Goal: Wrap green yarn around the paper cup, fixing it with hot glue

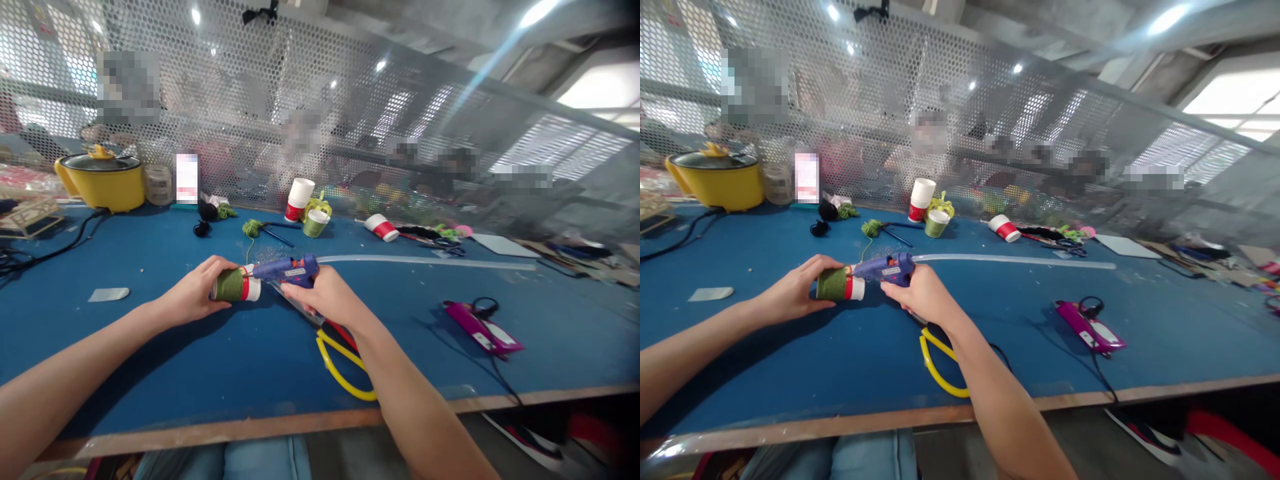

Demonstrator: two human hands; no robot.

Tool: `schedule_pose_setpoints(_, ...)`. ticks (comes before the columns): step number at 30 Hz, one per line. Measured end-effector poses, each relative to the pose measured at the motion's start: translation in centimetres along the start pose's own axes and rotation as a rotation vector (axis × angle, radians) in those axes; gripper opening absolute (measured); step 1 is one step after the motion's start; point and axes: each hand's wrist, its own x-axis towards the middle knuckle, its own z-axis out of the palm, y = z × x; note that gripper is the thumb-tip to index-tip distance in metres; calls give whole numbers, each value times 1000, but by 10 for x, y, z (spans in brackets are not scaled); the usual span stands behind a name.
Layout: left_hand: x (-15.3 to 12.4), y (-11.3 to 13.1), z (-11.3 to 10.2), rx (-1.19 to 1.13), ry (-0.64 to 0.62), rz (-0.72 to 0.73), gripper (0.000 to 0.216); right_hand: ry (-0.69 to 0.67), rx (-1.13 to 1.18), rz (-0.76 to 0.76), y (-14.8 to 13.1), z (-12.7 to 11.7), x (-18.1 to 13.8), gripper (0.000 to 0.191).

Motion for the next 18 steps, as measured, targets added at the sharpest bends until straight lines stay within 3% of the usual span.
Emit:
schedule_pose_setpoints(11,-2,-5,5,89,31,131,51,6,42,-1,-1,1,0,20)
schedule_pose_setpoints(14,-2,-5,4,97,37,131,51,-6,119,8,3,-1,4,23)
schedule_pose_setpoints(18,-2,-1,4,102,34,116,51,82,292,14,18,-7,17,20)
